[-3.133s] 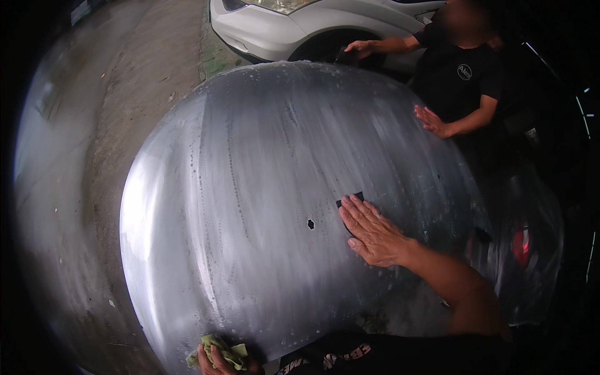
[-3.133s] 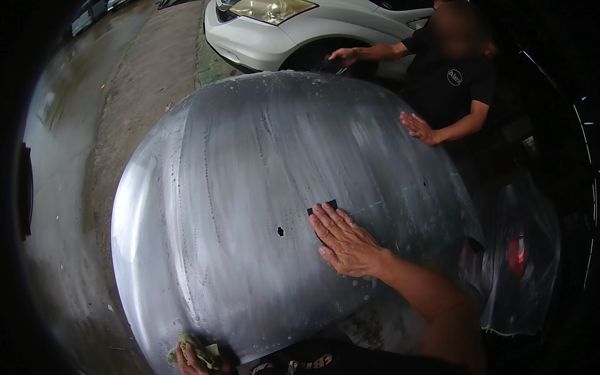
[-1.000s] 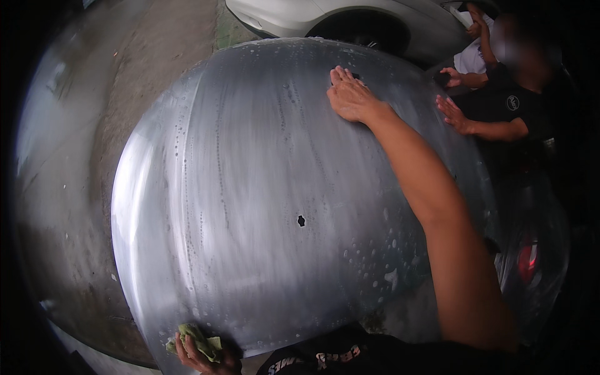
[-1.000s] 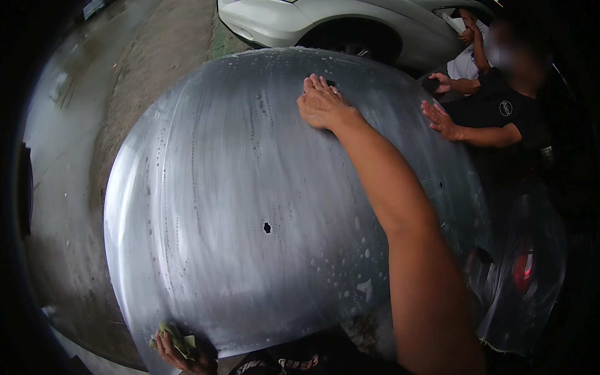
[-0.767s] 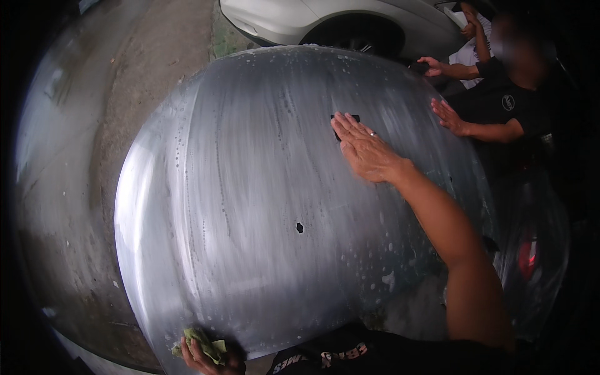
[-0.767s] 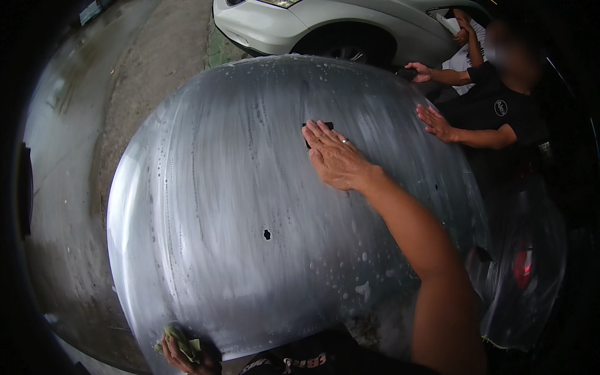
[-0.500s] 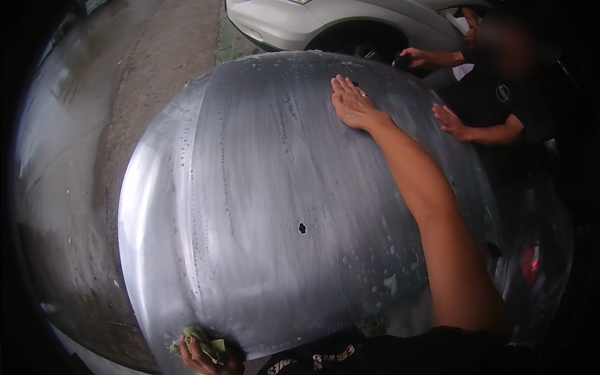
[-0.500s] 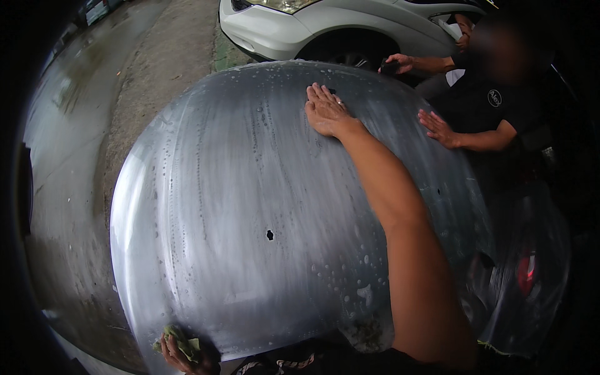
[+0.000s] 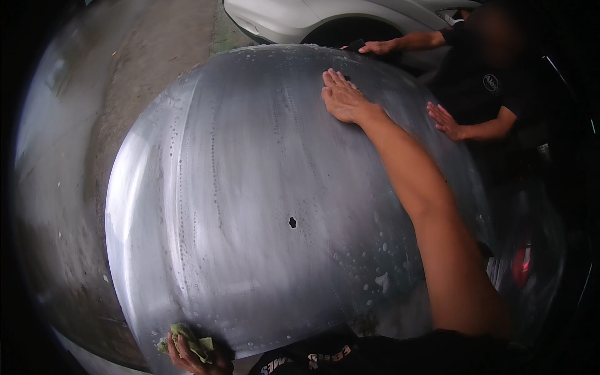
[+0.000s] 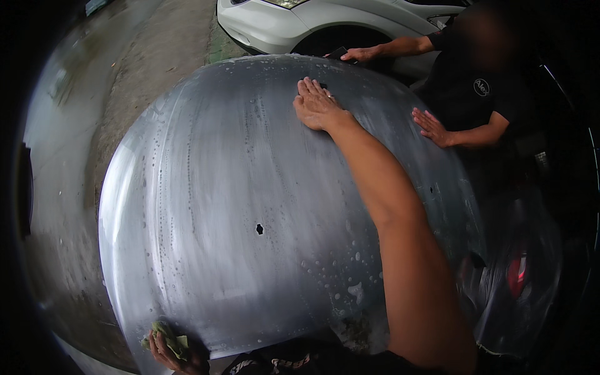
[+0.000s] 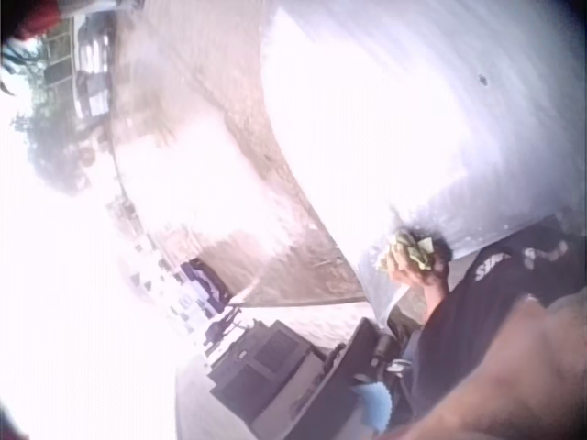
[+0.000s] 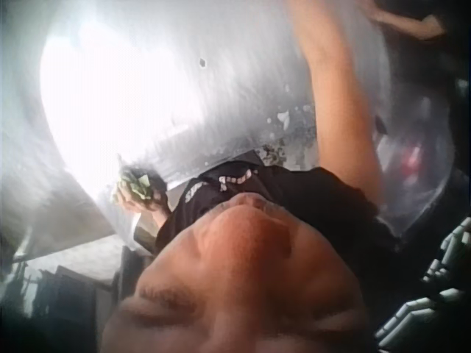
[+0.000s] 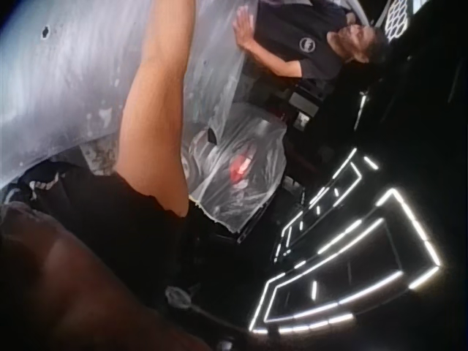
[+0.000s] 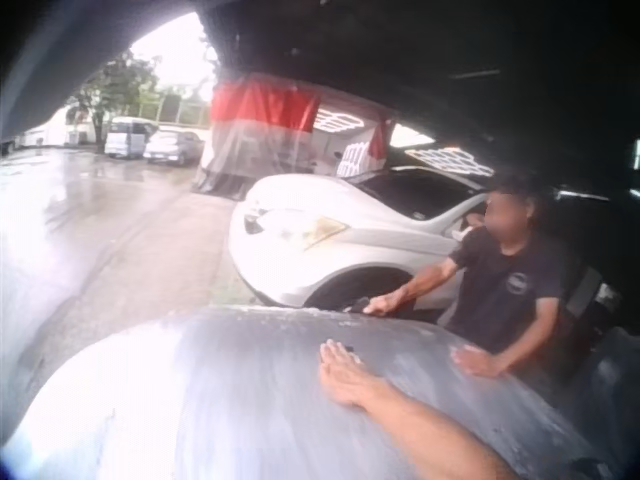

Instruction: The person sands a large curved car hood with a sanding block in their right hand while wiping the surface with a green cloth in their left hand. They repeatedly rub the hood in circular and linear motions, occasionally pausing to wipe away residue.

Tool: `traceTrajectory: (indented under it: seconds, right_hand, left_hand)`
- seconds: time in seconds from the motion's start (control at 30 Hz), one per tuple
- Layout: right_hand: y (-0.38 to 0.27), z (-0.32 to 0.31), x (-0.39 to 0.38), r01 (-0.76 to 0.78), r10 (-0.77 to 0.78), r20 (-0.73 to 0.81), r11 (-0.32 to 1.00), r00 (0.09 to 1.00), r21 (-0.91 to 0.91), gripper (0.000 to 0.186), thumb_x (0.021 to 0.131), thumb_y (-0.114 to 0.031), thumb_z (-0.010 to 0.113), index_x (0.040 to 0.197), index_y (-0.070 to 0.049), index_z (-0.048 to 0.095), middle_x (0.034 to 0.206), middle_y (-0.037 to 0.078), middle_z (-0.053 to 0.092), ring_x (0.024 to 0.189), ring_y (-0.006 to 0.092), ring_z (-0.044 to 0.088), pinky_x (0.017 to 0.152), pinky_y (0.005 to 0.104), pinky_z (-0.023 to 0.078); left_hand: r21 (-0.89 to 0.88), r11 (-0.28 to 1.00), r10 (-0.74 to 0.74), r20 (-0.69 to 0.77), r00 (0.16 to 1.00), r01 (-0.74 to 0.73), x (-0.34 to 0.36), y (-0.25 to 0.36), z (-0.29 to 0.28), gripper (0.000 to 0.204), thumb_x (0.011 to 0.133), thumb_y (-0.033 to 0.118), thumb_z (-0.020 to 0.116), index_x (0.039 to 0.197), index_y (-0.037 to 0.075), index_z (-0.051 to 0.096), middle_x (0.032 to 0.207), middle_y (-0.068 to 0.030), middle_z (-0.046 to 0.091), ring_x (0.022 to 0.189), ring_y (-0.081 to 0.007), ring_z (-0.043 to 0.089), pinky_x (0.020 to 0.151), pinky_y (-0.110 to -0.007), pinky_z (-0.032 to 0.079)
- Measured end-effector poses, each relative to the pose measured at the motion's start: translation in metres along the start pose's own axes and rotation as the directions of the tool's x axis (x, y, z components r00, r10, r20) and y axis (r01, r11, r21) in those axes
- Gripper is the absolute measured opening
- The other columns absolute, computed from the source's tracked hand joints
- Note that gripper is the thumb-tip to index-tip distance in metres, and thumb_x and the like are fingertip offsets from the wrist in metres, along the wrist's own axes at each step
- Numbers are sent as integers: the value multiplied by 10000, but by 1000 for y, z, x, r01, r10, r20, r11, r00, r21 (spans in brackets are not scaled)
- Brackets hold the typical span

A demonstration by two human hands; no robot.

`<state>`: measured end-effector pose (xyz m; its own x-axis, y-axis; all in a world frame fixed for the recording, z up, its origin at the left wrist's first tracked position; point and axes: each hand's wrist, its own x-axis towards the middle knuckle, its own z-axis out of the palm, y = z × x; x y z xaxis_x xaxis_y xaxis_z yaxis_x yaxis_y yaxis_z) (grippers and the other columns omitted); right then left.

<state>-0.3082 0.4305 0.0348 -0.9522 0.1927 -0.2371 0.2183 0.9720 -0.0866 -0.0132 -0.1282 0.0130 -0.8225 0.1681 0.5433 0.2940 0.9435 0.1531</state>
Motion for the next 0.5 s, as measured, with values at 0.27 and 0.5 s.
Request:
traceTrajectory:
  seconds: [0.27,0.5]
  right_hand:
    - [-5,14,-163,215,-203,227,976,953,-29,649,1100,-309,218,1679,-23,149,1771,134,104,1638,278,85,1348,445,123]
    - [23,-6,10,94,-94,35,995,995,-12,642,1109,-316,228,1669,-5,184,1761,156,149,1632,296,125,1343,440,138]
  left_hand:
    - [5,999,-40,-24,999,40,-4,3,-5,592,876,383,809,1289,-16,665,1190,-205,683,1036,-442,654,881,-566,530]
    - [125,990,68,23,997,-71,-11,-6,0,541,901,376,772,1272,-9,687,1234,-204,676,1069,-452,658,917,-574,540]
